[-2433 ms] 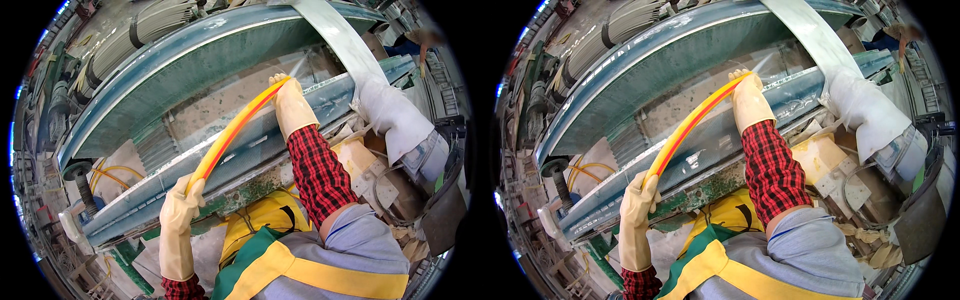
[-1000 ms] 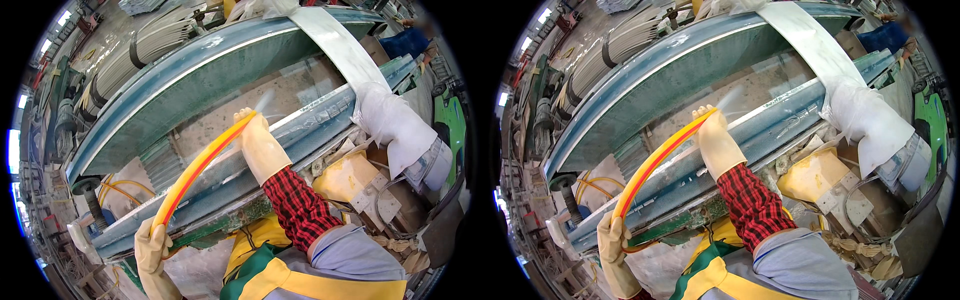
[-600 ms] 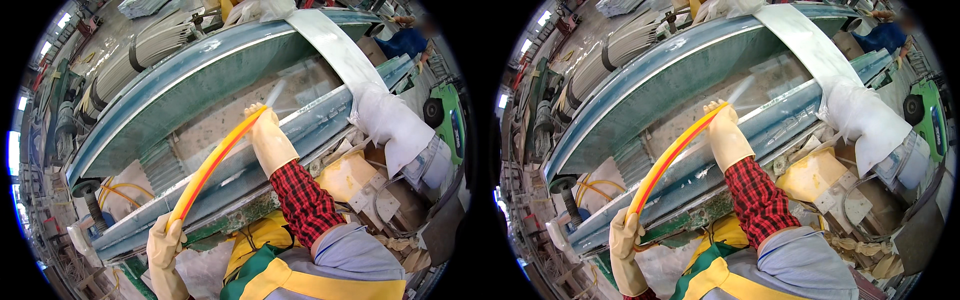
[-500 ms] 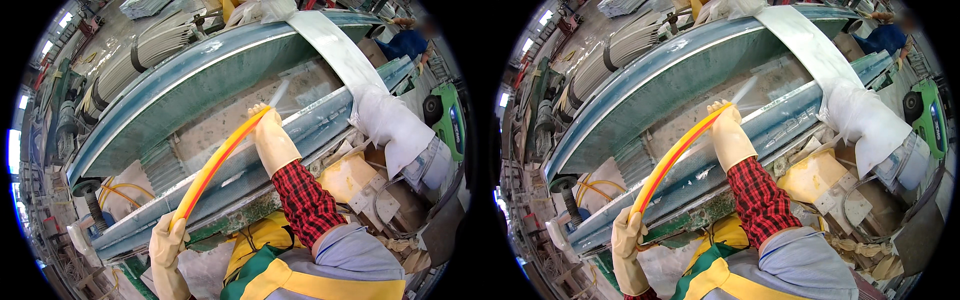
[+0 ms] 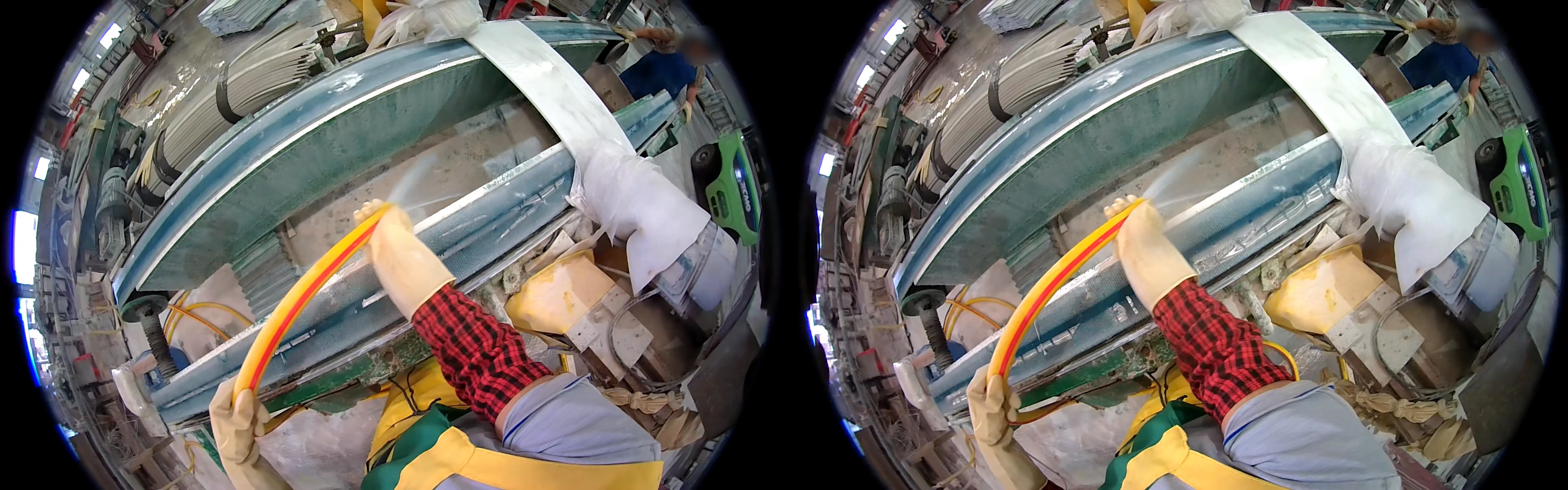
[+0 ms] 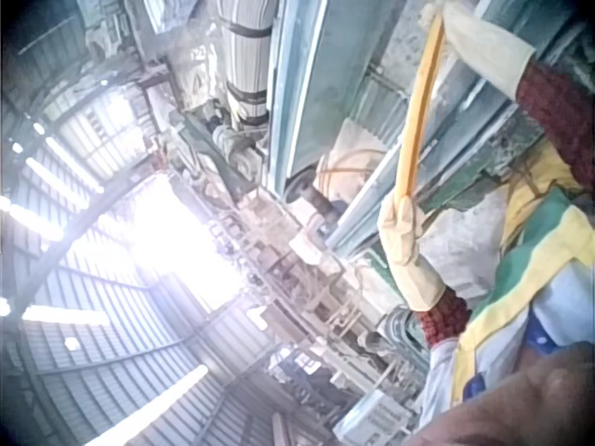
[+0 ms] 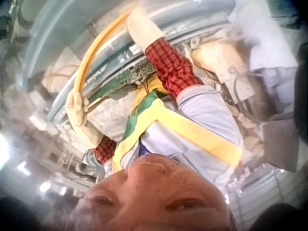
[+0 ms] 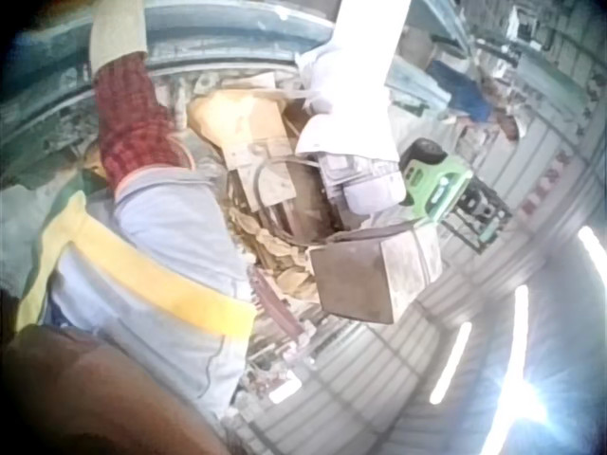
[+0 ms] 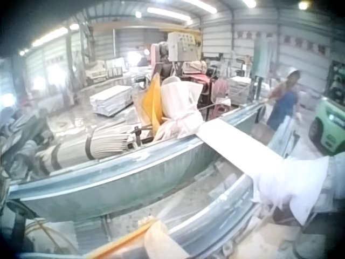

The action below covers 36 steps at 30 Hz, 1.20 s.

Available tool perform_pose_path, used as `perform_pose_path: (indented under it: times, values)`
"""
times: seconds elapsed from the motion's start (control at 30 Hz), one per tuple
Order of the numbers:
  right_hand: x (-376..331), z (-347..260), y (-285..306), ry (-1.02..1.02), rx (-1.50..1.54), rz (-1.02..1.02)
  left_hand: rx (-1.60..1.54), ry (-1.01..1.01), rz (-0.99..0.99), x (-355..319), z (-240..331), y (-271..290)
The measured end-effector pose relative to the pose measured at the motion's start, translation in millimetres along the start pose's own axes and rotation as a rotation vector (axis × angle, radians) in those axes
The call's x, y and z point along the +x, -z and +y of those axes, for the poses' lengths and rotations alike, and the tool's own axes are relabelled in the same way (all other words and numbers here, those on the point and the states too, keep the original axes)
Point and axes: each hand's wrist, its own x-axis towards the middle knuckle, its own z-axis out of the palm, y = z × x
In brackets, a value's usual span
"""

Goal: The person picks up a wooden board and places it on a conveyor belt. They then use a hose to spray water on the conveyor belt and surrounding machinery, cleaning the surfaces and floor.

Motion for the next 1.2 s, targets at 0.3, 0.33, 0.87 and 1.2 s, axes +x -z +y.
perform_pose_path:
  times: [0.3,0.33,0.87,1.2]
  values:
    - [-11.4,20.5,-1.9,0.008,-0.127,0.092,-0.033,0.014,0.04,-17.9,-9.0,1.0]
    - [-11.2,17.4,-2.6,0.025,-0.111,0.09,-0.034,0.013,0.033,-17.3,-9.0,-2.3]
    - [7.9,44.8,9.9,-0.064,-0.176,0.018,-0.03,-0.023,0.059,-34.1,-9.7,4.6]
    - [8.8,-0.6,-1.4,0.081,-0.103,0.07,-0.065,0.023,-0.008,-17.2,-3.0,-18.5]
